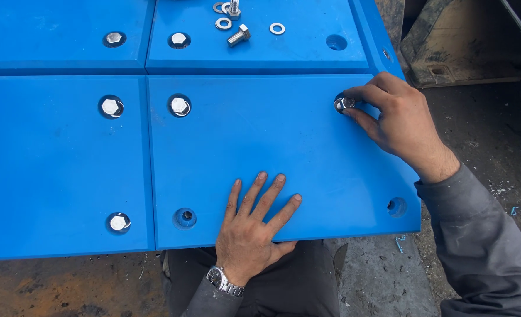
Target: The person positions blue plastic wear plates onto a black steel surface, aligning their holes with the mounting holes below. They insert bolts and washers into the aligned holes by hand and press the plates into place, working across several plates one at a time.
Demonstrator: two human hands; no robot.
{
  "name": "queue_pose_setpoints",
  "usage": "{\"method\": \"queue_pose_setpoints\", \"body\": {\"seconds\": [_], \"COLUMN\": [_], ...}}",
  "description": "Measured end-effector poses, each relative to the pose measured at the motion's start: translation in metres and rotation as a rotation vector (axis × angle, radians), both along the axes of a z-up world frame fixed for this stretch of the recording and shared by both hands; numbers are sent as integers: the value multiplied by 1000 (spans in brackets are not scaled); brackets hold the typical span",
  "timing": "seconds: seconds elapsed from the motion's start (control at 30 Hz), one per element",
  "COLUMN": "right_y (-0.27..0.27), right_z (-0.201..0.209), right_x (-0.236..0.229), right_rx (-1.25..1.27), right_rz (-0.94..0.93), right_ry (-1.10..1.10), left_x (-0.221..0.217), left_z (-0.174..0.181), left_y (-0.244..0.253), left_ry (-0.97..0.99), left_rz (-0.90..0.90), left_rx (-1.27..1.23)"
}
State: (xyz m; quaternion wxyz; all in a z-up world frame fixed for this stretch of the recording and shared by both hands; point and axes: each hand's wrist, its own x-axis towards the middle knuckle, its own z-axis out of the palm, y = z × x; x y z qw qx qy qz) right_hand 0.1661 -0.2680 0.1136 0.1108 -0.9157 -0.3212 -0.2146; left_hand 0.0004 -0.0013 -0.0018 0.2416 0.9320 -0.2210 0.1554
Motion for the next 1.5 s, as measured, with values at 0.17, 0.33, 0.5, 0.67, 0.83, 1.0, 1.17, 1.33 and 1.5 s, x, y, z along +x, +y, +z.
{"method": "queue_pose_setpoints", "body": {"seconds": [0.17,0.33,0.5,0.67,0.83,1.0,1.17,1.33,1.5], "right_y": [9,18,17,15,15,22,16,16,0], "right_z": [-8,-14,-22,-33,-37,-42,-24,-3,-13], "right_x": [-5,-4,-1,8,11,17,10,-12,-3], "right_rx": [-226,-346,-414,-422,-464,-414,-430,-201,-116], "right_rz": [-57,-130,-174,-199,-247,-317,-332,-141,-25], "right_ry": [-116,-160,-244,-244,-239,-220,-136,-72,-94], "left_x": [1,-1,-2,-3,-3,0,-1,0,-1], "left_z": [1,-1,-3,-2,-4,-4,-2,-4,-4], "left_y": [1,1,2,2,3,1,2,3,3], "left_ry": [-5,2,6,18,38,20,28,38,26], "left_rz": [1,-2,2,3,-5,-6,-7,-4,-16], "left_rx": [11,-3,-29,-53,-58,-63,-56,-61,-40]}}
